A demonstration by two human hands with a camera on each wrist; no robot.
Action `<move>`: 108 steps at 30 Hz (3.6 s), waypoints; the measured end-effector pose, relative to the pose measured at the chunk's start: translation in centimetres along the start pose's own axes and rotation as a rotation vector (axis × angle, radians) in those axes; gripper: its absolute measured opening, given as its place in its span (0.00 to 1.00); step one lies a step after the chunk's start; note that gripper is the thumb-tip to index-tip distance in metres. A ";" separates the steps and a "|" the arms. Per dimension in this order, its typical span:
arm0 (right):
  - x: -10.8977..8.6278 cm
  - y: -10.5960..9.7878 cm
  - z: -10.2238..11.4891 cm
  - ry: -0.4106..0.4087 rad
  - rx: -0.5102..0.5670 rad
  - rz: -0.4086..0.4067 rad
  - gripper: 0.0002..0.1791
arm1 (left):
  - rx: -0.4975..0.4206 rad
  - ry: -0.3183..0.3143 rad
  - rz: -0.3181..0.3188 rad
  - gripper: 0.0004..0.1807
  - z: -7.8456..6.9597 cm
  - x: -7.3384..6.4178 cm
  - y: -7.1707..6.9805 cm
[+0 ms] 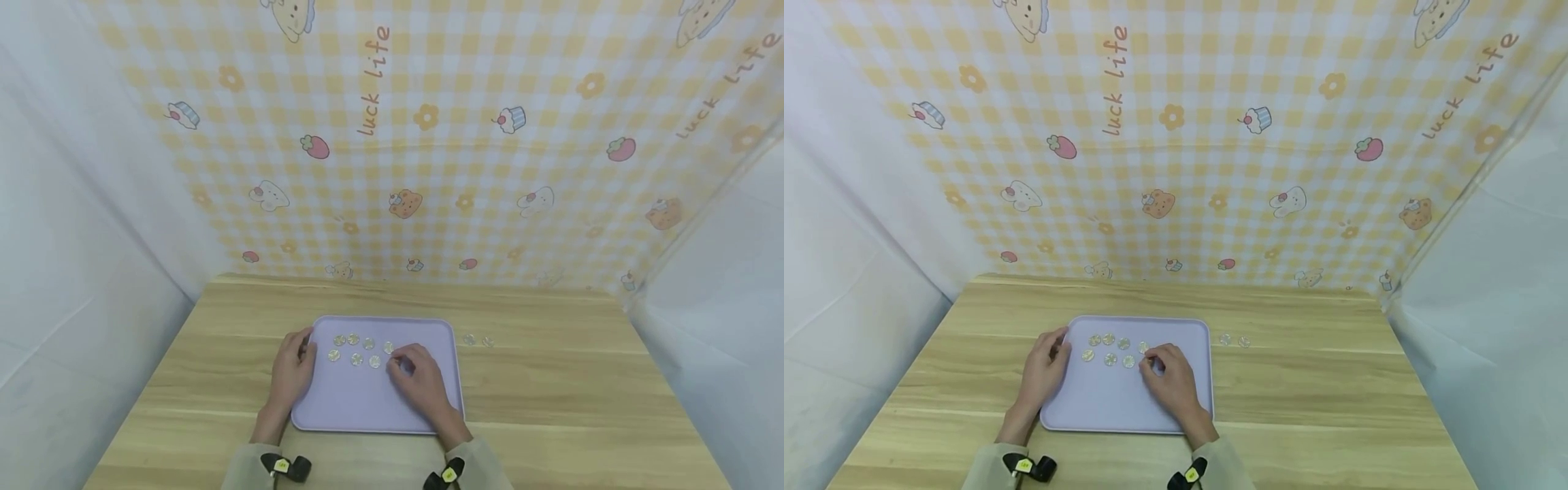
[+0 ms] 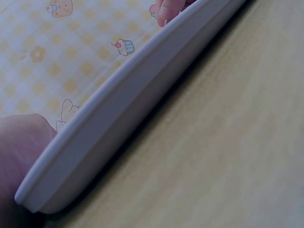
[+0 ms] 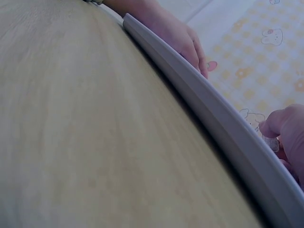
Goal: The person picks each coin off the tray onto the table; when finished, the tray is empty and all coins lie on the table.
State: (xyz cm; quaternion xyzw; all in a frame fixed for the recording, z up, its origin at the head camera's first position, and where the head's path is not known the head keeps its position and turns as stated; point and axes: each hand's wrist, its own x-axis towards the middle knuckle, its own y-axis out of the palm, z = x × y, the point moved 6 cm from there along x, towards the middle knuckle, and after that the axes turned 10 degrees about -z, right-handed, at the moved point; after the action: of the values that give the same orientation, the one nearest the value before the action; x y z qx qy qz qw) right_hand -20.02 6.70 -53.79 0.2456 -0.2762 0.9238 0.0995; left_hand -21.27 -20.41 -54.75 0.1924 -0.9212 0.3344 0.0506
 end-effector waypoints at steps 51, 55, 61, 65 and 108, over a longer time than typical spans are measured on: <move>3.5 -11.6 -9.0 0.227 -0.088 -0.345 0.08 | -0.026 0.007 -0.005 0.23 0.1 0.1 0.0; 3.4 -12.2 -9.6 0.226 -0.102 -0.364 0.08 | -0.034 -0.009 0.011 0.23 0.0 0.0 0.1; 3.4 -13.6 -11.2 0.278 -0.142 -0.378 0.09 | -0.036 -0.025 0.018 0.23 -0.2 0.1 0.1; 3.2 -14.4 -12.1 0.339 -0.156 -0.357 0.10 | -0.029 -0.018 0.021 0.23 -0.1 0.0 0.0; 2.7 -16.1 -13.4 0.356 -0.296 -0.223 0.10 | -0.018 0.000 0.024 0.23 -0.1 -0.1 0.0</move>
State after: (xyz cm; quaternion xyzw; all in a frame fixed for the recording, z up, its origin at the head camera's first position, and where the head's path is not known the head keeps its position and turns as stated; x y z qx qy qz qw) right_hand -22.59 27.70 -54.72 0.0910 -0.3576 0.8854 0.2826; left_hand -21.20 -20.36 -54.66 0.1808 -0.9265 0.3265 0.0482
